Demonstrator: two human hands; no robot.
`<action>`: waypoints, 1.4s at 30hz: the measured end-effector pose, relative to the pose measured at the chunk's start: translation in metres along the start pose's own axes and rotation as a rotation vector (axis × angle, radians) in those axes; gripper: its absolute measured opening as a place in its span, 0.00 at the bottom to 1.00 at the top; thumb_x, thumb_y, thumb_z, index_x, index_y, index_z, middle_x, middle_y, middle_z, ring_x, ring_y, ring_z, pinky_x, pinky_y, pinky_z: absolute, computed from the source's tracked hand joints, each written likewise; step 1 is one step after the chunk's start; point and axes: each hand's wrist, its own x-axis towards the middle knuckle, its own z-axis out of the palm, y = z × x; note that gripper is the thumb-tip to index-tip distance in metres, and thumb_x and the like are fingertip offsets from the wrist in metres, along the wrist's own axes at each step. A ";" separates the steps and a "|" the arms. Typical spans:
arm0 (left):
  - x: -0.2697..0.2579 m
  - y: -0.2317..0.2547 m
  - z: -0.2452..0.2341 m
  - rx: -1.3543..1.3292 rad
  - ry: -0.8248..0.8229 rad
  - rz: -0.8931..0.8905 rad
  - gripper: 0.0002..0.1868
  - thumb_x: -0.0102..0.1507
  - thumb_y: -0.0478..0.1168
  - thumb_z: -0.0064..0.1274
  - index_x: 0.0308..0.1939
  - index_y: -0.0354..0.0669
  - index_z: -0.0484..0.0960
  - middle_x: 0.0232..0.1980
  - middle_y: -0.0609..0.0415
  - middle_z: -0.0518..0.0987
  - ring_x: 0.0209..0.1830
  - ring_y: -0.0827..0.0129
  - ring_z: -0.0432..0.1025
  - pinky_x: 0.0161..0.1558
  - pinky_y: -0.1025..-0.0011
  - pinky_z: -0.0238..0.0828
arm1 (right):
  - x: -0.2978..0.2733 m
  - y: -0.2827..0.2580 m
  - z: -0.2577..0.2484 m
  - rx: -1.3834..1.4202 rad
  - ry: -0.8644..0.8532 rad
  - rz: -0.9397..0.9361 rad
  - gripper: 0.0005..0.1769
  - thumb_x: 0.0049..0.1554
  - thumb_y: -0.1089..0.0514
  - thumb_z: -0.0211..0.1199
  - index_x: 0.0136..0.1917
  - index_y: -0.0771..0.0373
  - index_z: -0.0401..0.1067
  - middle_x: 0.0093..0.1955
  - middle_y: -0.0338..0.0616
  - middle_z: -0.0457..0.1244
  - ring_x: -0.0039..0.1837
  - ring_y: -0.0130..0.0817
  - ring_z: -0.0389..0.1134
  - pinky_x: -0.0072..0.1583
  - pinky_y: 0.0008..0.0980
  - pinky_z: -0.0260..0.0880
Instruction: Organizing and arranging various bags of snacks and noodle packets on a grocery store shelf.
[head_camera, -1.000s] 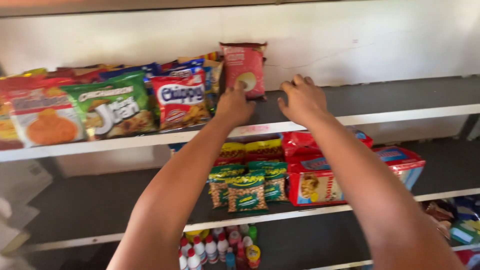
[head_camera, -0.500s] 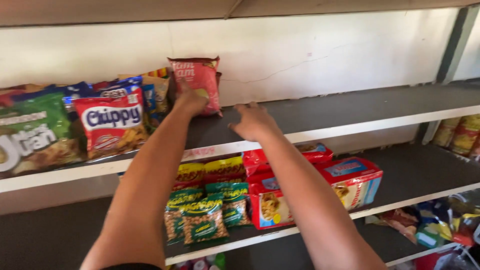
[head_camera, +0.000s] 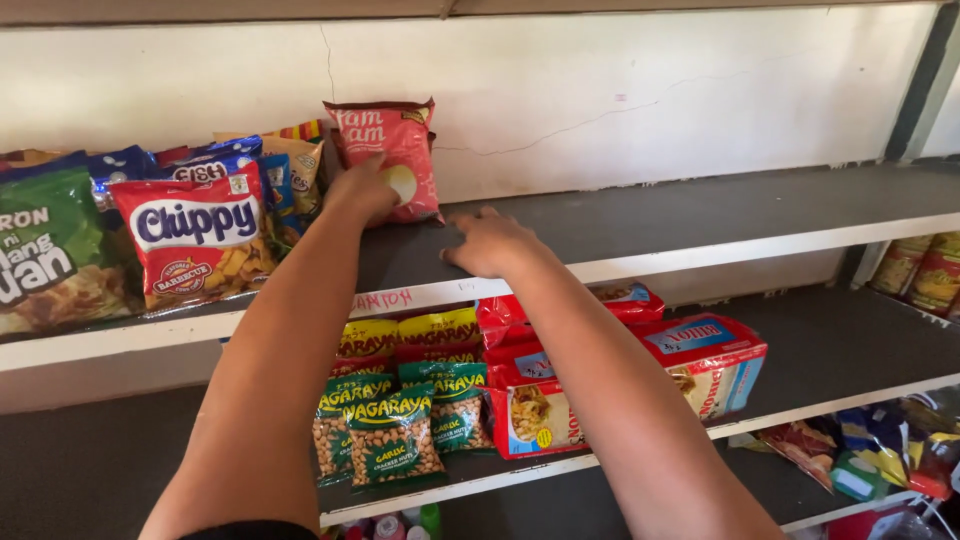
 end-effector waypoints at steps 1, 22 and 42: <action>-0.003 0.002 -0.002 0.002 0.000 -0.005 0.46 0.53 0.46 0.61 0.76 0.59 0.63 0.63 0.38 0.77 0.61 0.45 0.73 0.61 0.54 0.69 | -0.002 -0.002 -0.002 0.000 -0.003 -0.004 0.43 0.54 0.32 0.60 0.80 0.37 0.54 0.83 0.45 0.45 0.81 0.53 0.50 0.74 0.54 0.57; -0.041 0.030 -0.016 -0.136 -0.067 -0.107 0.74 0.54 0.44 0.65 0.79 0.66 0.13 0.54 0.33 0.83 0.51 0.43 0.79 0.55 0.55 0.74 | 0.001 -0.002 -0.002 -0.014 -0.058 0.060 0.47 0.55 0.29 0.59 0.82 0.35 0.47 0.86 0.46 0.37 0.83 0.55 0.44 0.76 0.58 0.49; -0.106 0.046 -0.058 -0.743 -0.080 0.140 0.40 0.47 0.31 0.68 0.63 0.43 0.70 0.43 0.49 0.84 0.33 0.67 0.80 0.28 0.69 0.76 | -0.006 0.019 0.002 0.566 0.493 -0.193 0.55 0.60 0.43 0.66 0.85 0.58 0.35 0.68 0.59 0.65 0.67 0.57 0.68 0.67 0.47 0.67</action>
